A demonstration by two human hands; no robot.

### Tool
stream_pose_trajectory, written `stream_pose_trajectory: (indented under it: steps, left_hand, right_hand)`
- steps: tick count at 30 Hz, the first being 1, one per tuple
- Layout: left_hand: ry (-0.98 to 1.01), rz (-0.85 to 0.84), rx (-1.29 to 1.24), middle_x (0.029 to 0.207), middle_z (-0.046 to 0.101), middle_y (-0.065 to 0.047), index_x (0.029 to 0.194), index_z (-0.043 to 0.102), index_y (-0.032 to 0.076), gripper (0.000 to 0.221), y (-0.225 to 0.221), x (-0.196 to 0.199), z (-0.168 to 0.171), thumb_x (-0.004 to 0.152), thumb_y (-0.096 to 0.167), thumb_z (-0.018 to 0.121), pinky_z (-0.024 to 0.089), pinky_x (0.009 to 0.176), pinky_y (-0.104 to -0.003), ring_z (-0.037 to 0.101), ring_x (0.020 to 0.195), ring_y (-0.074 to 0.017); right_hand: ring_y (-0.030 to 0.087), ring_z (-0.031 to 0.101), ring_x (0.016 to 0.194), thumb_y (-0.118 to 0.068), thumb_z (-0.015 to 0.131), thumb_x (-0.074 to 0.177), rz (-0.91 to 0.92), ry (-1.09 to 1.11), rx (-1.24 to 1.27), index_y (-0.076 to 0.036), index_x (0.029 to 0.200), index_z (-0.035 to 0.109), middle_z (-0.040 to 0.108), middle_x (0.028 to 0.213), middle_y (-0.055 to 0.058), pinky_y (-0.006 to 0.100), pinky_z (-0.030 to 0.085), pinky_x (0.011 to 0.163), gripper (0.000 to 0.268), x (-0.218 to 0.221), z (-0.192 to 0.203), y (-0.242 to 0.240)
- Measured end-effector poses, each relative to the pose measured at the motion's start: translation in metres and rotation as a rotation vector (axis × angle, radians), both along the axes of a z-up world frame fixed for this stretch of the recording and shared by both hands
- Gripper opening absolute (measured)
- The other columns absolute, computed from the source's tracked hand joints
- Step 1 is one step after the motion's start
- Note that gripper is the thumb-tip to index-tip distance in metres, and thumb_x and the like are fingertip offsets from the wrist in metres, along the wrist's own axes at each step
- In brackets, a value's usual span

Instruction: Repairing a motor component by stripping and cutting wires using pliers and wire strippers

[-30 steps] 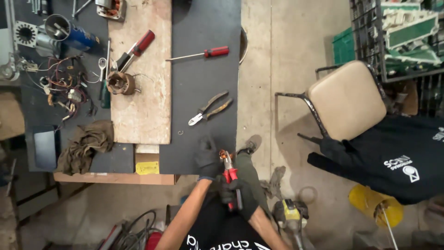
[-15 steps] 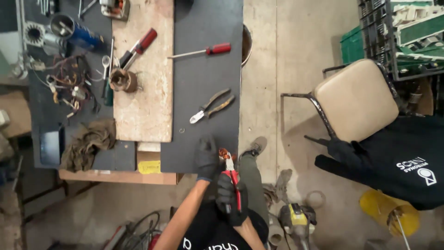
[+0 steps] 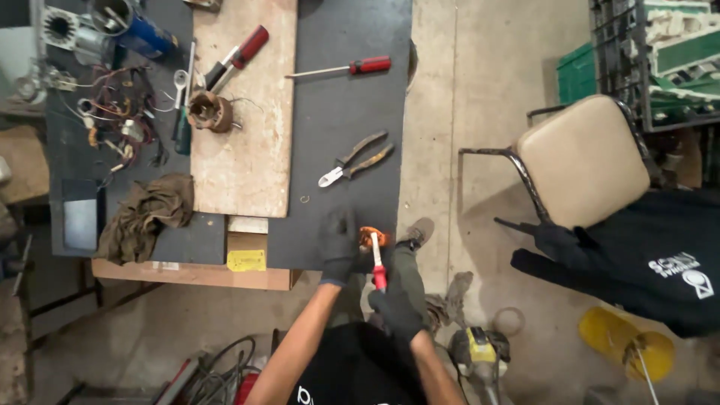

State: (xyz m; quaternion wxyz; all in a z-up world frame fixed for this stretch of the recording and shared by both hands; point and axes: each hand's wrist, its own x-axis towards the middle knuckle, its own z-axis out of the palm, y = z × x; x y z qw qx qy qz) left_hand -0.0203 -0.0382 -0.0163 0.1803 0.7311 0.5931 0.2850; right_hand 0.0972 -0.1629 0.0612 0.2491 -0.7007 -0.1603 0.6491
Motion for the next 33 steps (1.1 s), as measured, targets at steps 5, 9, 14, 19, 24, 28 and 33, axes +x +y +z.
stream_pose_trajectory:
  steps: [5, 9, 14, 19, 24, 28, 33]
  left_hand:
    - [-0.216, 0.235, -0.317, 0.063, 0.056, -0.014, 0.062, 0.049, 0.010, 0.048, 0.019, 0.021, 0.018, 0.104, 0.031, 0.055, 0.040, 0.065, -0.049, 0.055, 0.059, -0.0311]
    - [-0.101, 0.110, -0.223, 0.084, 0.065, -0.020, 0.083, 0.066, 0.006, 0.035, 0.030, 0.021, 0.016, 0.102, 0.032, 0.053, 0.042, 0.080, -0.052, 0.060, 0.076, -0.0390]
    - [-0.049, 0.153, -0.127, 0.063, 0.053, -0.020, 0.061, 0.051, 0.006, 0.048, 0.025, 0.030, 0.024, 0.103, 0.027, 0.056, 0.038, 0.062, -0.057, 0.052, 0.061, -0.0423]
    - [-0.022, 0.128, -0.037, 0.056, 0.047, -0.021, 0.057, 0.046, 0.006, 0.051, 0.030, 0.033, 0.045, 0.105, 0.019, 0.054, 0.031, 0.054, -0.057, 0.047, 0.050, -0.0424]
    - [0.147, 0.032, -0.136, 0.075, 0.058, -0.020, 0.099, 0.058, 0.004, 0.012, 0.018, 0.025, 0.006, 0.100, 0.012, 0.050, 0.039, 0.060, -0.054, 0.052, 0.064, -0.0398]
    - [-0.161, 0.292, -0.430, 0.076, 0.062, -0.018, 0.071, 0.056, 0.009, 0.034, 0.020, 0.028, -0.004, 0.101, 0.024, 0.052, 0.041, 0.071, -0.053, 0.058, 0.069, -0.0360]
    - [0.320, 0.167, -0.343, 0.076, 0.069, -0.003, 0.084, 0.067, 0.017, 0.031, 0.010, 0.021, -0.050, 0.070, 0.043, 0.076, 0.057, 0.069, -0.032, 0.068, 0.076, -0.0247]
  right_hand:
    - [0.043, 0.042, 0.146, -0.005, 0.051, 0.070, -0.466, 1.288, -0.083, -0.005, 0.151, 0.043, 0.044, 0.157, 0.025, 0.047, 0.046, 0.109, 0.081, 0.048, -0.013, -0.011]
    - [0.016, 0.043, 0.039, -0.021, 0.065, 0.072, -0.041, 0.218, -0.282, -0.005, 0.061, 0.063, 0.054, 0.049, 0.010, 0.028, 0.029, 0.040, 0.019, 0.041, 0.010, 0.003]
    - [0.041, 0.066, 0.112, -0.034, 0.055, 0.086, 0.403, -0.306, -0.170, -0.028, 0.134, 0.052, 0.070, 0.123, 0.016, 0.044, 0.047, 0.095, 0.049, 0.020, 0.094, 0.061]
    - [0.040, 0.068, 0.106, -0.032, 0.056, 0.076, 0.469, -0.393, -0.358, -0.025, 0.127, 0.055, 0.071, 0.115, 0.015, 0.046, 0.049, 0.092, 0.051, 0.000, 0.111, 0.071]
    - [0.016, 0.046, 0.040, -0.003, 0.060, 0.068, -0.183, 0.204, -0.066, -0.011, 0.076, 0.053, 0.048, 0.056, 0.004, 0.030, 0.037, 0.037, 0.013, 0.008, 0.029, 0.024]
    - [0.017, 0.044, 0.059, -0.009, 0.063, 0.069, -0.572, 1.196, 0.031, -0.011, 0.087, 0.046, 0.043, 0.072, 0.005, 0.028, 0.038, 0.050, 0.024, -0.004, -0.026, 0.000]
    - [0.014, 0.040, 0.060, -0.009, 0.062, 0.072, -0.571, 1.336, 0.034, -0.011, 0.093, 0.046, 0.039, 0.074, 0.002, 0.026, 0.034, 0.051, 0.027, 0.003, -0.012, -0.001]
